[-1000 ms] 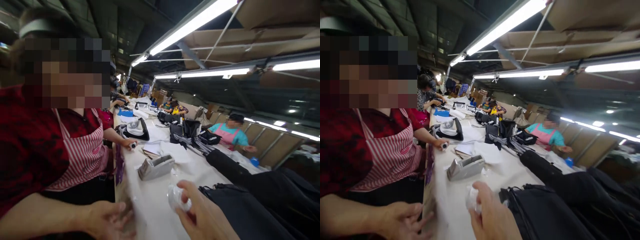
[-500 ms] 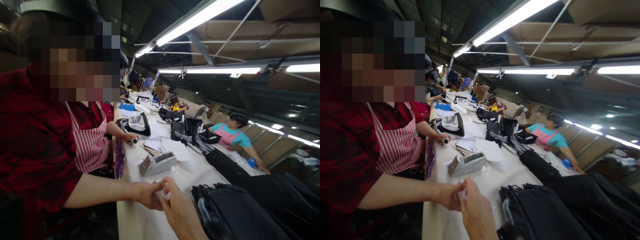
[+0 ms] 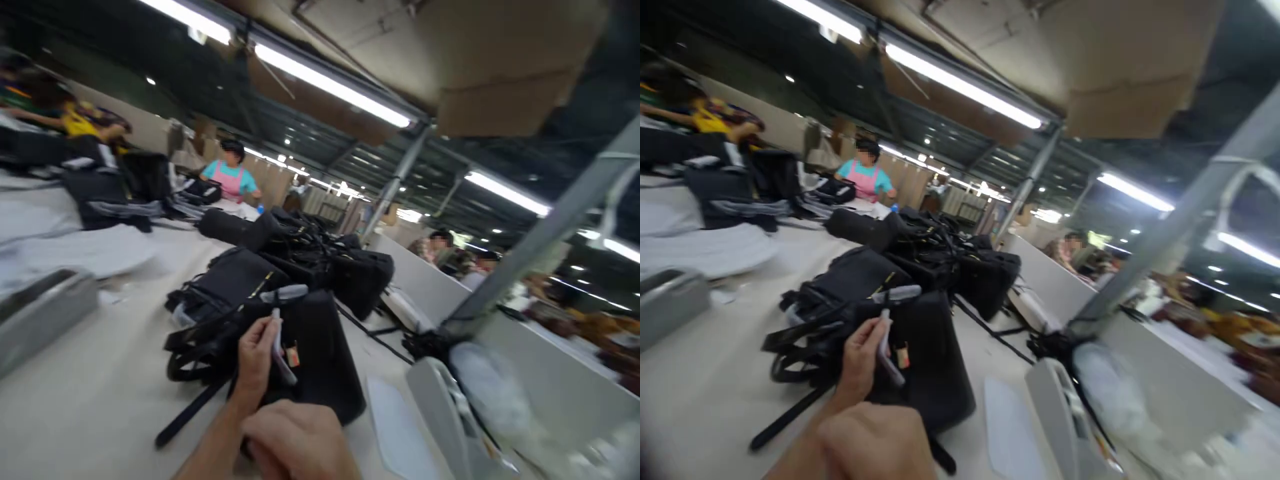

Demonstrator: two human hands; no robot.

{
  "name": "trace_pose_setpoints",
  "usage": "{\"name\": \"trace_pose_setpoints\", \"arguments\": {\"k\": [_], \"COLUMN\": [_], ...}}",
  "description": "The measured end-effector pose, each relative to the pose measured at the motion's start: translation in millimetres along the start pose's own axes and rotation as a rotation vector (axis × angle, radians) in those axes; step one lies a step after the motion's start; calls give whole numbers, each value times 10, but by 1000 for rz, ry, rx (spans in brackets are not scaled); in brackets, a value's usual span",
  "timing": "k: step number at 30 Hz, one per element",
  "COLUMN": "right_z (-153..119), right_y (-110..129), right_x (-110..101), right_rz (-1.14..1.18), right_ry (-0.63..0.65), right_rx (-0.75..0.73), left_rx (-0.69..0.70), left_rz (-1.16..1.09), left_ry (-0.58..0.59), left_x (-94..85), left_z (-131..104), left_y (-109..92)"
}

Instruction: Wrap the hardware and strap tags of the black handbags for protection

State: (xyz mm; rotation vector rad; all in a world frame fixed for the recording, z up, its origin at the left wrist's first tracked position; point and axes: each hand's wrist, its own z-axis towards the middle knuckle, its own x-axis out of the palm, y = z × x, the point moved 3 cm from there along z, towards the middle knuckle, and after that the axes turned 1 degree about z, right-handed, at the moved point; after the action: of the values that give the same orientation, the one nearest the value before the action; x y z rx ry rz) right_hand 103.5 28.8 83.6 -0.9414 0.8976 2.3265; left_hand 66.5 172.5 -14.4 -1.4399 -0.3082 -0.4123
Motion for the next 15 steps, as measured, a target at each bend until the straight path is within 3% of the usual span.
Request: {"name": "trace_pose_setpoints", "arguments": {"k": [2,4,6,8,10,13,15], "right_z": [-573,-1250,-1873,-2347,-2645,-2788,-2787], "right_y": [-278,-516,-659,-773,-896,-1160,-1370], "right_x": [-379,-728,-1045,-1371,-1732,-2219,-2434], "right_rz": [92,215,200,84,-98,-375,-424], "right_ry": [-191,-513,-788,-913,-922,-675,-565], "right_rx": [388,798,997,1094,1163,1280,1336], "left_rx": [-5,-21,-48,-71,-84,-79,-72], "left_rz": [-46,-84,-90,-90,-107,-123,-111], "left_ry": [-48,-119,-139,-126,-120,-139,-163], "left_x": [118,108,86,90,106,108,89], "left_z": [-41,-41,-34,-41,-50,-31,1], "left_y": [-15,-87,-165,-219,-237,-216,-191]}}
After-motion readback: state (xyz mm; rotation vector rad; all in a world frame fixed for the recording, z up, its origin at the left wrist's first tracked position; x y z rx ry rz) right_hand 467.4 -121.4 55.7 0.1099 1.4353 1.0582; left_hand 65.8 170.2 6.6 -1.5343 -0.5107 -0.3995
